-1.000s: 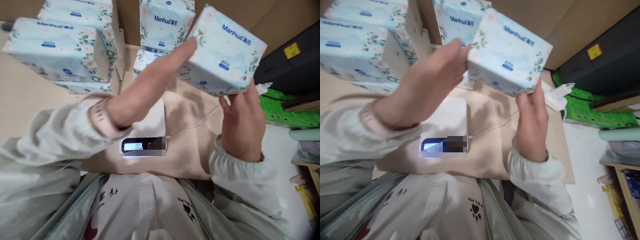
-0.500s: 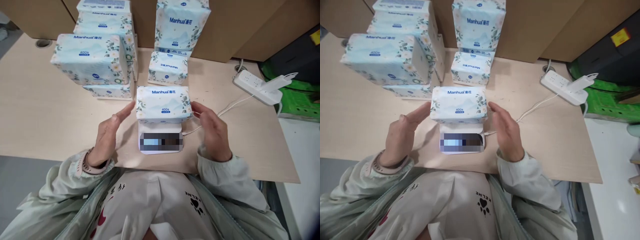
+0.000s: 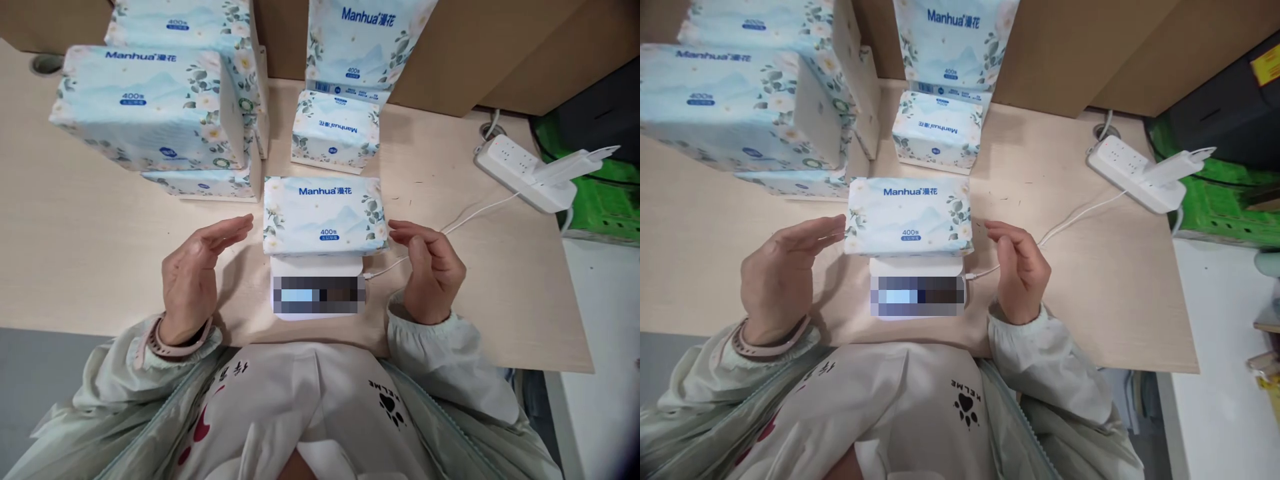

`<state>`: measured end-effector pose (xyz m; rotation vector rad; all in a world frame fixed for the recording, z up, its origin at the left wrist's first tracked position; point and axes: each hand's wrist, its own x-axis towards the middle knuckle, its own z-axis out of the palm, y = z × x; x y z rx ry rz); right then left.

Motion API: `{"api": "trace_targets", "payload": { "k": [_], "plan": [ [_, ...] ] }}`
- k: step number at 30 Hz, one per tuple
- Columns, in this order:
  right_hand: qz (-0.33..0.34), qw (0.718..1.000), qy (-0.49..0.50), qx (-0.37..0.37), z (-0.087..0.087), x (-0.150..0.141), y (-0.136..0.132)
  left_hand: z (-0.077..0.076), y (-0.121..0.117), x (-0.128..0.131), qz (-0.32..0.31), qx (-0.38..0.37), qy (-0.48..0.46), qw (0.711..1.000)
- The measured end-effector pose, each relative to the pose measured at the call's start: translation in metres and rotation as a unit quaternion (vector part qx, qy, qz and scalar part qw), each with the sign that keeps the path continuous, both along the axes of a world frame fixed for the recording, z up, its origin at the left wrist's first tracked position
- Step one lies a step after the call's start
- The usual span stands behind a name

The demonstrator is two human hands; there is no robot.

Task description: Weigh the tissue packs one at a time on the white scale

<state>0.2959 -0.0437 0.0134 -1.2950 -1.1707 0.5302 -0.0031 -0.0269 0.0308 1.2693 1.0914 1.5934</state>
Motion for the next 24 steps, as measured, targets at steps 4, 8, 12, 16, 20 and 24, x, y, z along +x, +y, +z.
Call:
{"api": "trace_targets", "payload": {
  "k": [4, 8, 12, 16, 20, 24],
  "plan": [
    [-0.062, 0.998, 0.014, 0.026, -0.003, 0.002, 0.003, 0.001, 0.002, 0.002, 0.009, 0.017, -0.020, 1.000],
    [-0.073, 0.997, 0.005, 0.011, -0.002, 0.000, 0.003, 0.000, 0.004, 0.001, 0.019, 0.033, -0.029, 0.999],
    [-0.061, 0.998, -0.002, 0.009, -0.005, 0.000, 0.004, -0.003, 0.007, -0.003, 0.022, 0.020, -0.035, 0.999],
    [-0.043, 0.999, 0.012, 0.019, -0.011, 0.004, 0.006, -0.005, 0.008, -0.005, 0.008, 0.026, -0.043, 0.999],
    [-0.034, 0.999, 0.034, 0.004, -0.013, 0.007, 0.010, -0.006, 0.008, -0.007, 0.005, 0.020, -0.028, 0.999],
    [-0.024, 0.998, 0.048, -0.013, -0.013, 0.007, 0.014, -0.006, 0.010, -0.008, -0.003, -0.033, -0.038, 0.999]
  ]
}}
